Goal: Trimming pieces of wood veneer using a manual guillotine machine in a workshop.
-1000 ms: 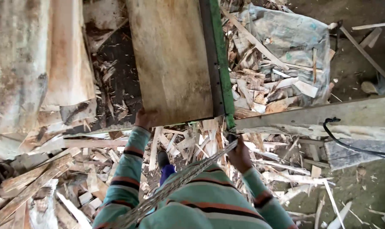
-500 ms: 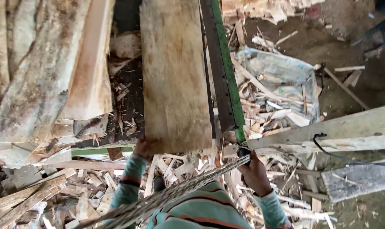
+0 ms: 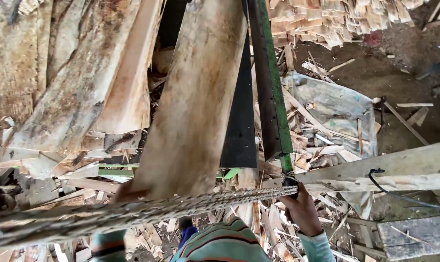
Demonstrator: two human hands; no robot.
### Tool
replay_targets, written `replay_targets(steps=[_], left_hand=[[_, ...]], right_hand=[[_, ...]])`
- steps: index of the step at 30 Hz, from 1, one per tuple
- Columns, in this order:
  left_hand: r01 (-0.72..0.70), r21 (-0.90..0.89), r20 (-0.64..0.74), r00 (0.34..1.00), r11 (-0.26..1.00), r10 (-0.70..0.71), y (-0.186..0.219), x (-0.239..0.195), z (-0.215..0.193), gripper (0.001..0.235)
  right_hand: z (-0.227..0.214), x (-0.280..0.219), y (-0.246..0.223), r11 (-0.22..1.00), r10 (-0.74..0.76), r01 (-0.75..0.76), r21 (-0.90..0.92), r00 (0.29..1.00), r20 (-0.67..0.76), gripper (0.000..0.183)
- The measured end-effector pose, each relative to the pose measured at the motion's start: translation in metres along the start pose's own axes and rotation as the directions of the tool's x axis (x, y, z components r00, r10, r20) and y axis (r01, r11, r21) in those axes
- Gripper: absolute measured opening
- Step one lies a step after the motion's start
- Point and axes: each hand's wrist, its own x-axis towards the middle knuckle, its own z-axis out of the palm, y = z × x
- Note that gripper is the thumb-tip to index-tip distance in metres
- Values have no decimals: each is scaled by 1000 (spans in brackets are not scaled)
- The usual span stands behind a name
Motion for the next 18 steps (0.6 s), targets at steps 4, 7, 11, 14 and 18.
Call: replay_targets(steps=[4,7,11,14,18], left_hand=[[-40,45,-31,999,998,42,16,-24,-4,56],[-65,76,-63,996,995,70,28,-48,-2,58],[-106,120,-102,988,987,118,54,-77,2,62],[-150,156,-104,980,976,167,80,-83,6,64],[-198,199,-91,972,960,219,113,-97,14,67]], right_hand=[[-4,9,10,1000,4,-4,15,999,40,36],[-5,12,15,1000,-8,7,12,998,55,42],[-3,5,0,1000,21,-21,2,999,30,46],[-2,7,-5,999,36,-36,-5,999,28,50],[-3,4,-5,999,27,-27,21,999,34,55]])
